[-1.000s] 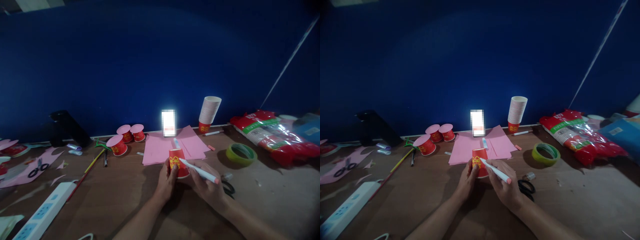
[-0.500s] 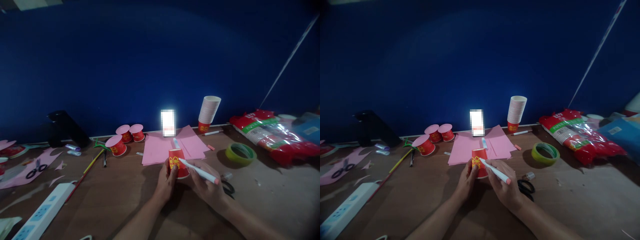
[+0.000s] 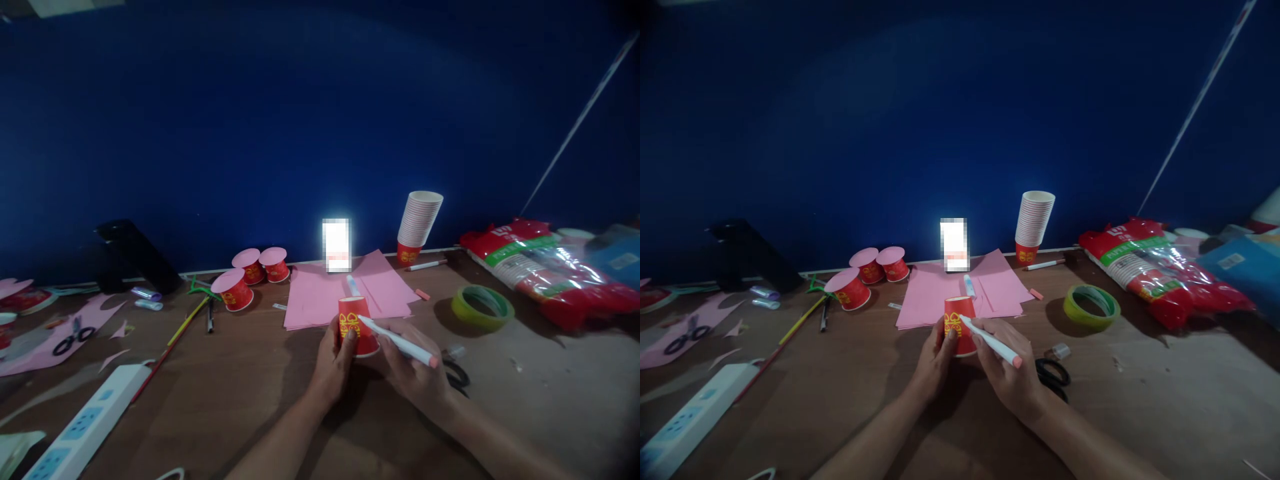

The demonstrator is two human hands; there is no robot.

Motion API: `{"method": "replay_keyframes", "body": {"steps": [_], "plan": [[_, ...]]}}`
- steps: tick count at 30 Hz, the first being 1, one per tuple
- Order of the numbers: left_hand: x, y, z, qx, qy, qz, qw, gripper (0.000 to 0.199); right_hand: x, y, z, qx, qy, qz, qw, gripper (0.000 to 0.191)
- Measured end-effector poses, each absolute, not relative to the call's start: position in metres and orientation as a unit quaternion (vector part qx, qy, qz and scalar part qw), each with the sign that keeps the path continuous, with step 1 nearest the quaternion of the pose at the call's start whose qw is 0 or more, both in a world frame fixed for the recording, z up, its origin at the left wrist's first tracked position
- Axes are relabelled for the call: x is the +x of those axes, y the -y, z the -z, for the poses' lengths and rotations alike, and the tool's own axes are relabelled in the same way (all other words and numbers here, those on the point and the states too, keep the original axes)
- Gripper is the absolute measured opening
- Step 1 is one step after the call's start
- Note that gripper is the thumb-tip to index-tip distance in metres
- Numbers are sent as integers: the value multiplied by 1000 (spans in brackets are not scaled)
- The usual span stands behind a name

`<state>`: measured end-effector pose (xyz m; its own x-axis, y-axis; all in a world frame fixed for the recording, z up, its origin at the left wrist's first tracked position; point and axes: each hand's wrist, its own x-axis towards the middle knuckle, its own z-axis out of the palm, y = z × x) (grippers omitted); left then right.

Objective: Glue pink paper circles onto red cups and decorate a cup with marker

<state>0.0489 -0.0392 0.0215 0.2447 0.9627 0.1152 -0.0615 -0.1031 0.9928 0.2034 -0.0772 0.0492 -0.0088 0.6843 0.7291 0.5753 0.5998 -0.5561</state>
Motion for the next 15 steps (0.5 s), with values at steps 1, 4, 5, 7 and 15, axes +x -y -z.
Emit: {"method": "replay_keyframes", "body": {"steps": [1, 4, 5, 7, 15], "plan": [[49, 39, -21, 572, -392, -474, 542, 41, 203, 77, -50, -445, 710, -52, 543, 16], [49, 38, -20, 570, -390, -477, 543, 42, 203, 77, -51, -446, 715, -46, 536, 16], [49, 38, -20, 569, -390, -478, 544, 42, 203, 77, -51, -446, 716, -43, 535, 16], [49, 38, -20, 570, -390, -477, 543, 43, 203, 77, -50, -445, 718, -39, 533, 16], [49, 39, -23, 575, -395, -477, 534, 42, 204, 75, -45, -444, 721, -40, 530, 16]]}}
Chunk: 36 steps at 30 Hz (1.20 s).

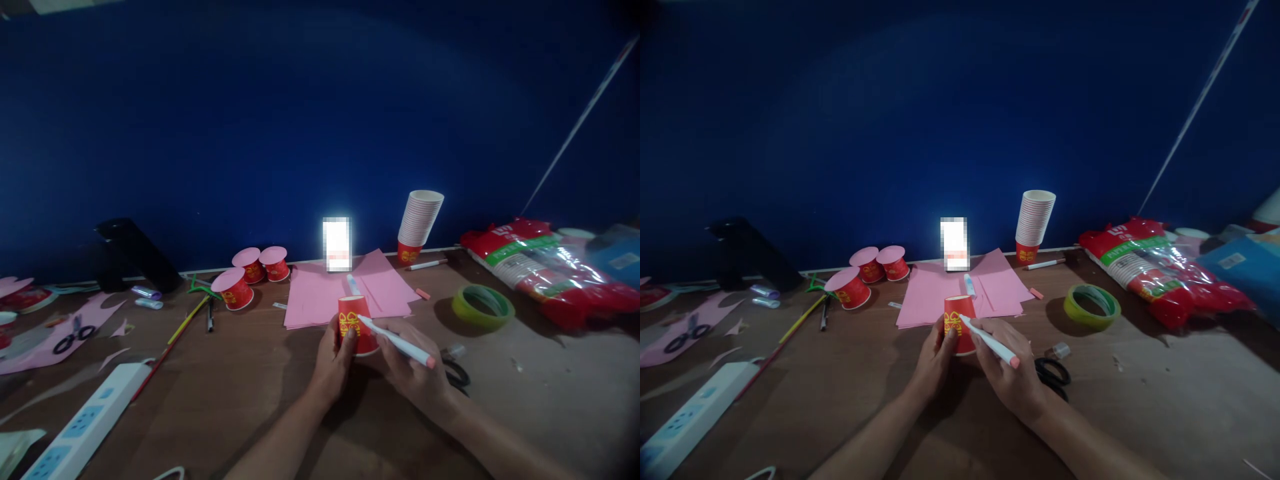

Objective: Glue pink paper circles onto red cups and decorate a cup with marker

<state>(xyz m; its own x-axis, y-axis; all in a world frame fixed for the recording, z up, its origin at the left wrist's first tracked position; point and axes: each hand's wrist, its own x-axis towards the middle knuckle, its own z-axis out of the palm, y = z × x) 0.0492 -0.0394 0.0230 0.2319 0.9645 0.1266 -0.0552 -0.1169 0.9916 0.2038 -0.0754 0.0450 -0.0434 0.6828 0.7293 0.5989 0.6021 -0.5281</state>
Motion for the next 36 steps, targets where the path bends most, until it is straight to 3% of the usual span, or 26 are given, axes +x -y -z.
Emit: {"method": "replay_keyframes", "body": {"steps": [36], "plan": [[50, 39, -22, 574, -402, -474, 534, 44, 205, 76, -45, -441, 711, -44, 546, 15]]}}
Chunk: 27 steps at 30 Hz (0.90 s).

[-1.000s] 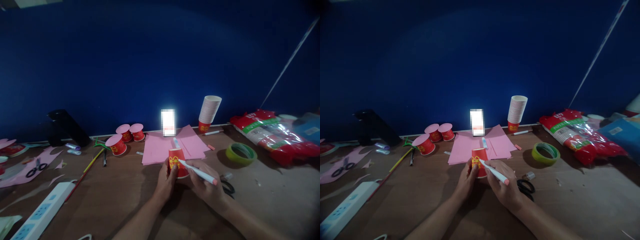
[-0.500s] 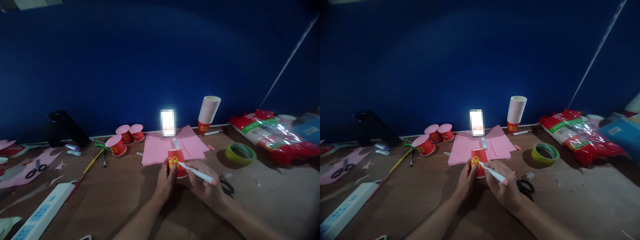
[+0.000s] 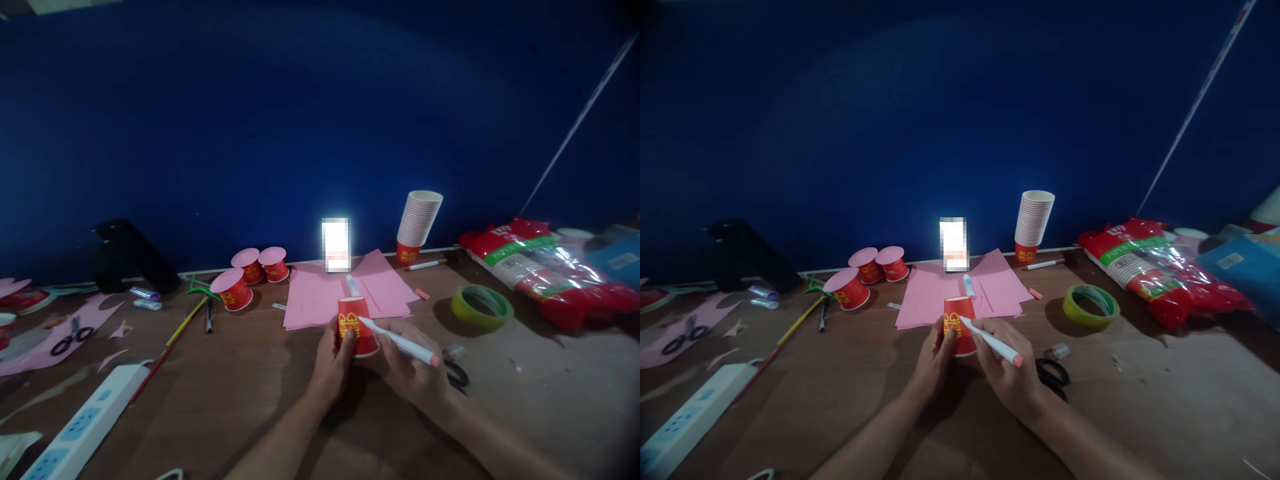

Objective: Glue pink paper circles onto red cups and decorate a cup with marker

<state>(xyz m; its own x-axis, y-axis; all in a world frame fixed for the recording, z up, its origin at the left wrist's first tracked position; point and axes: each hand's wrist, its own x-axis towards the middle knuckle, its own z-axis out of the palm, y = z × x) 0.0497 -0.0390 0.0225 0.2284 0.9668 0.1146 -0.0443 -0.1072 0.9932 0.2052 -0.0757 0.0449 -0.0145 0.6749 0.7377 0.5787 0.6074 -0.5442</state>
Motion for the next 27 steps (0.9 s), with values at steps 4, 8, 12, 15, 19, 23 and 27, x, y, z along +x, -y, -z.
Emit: {"method": "replay_keyframes", "body": {"steps": [4, 8, 12, 15, 19, 23, 27], "plan": [[49, 39, -22, 569, -411, -469, 535, 46, 205, 76, -46, -450, 705, -46, 547, 15], [49, 40, -24, 573, -410, -465, 536, 45, 205, 75, -46, -440, 711, -48, 546, 13], [49, 40, -25, 573, -405, -469, 536, 44, 204, 75, -48, -445, 713, -44, 541, 14], [49, 40, -25, 574, -409, -470, 531, 43, 204, 75, -50, -446, 712, -28, 542, 12], [50, 40, -23, 563, -409, -479, 535, 45, 205, 74, -51, -452, 709, -12, 542, 12], [50, 39, -20, 551, -398, -487, 548, 45, 206, 73, -52, -445, 710, 0, 546, 14], [50, 39, -20, 548, -397, -490, 550, 44, 207, 73, -52, -446, 709, -1, 546, 14]]}}
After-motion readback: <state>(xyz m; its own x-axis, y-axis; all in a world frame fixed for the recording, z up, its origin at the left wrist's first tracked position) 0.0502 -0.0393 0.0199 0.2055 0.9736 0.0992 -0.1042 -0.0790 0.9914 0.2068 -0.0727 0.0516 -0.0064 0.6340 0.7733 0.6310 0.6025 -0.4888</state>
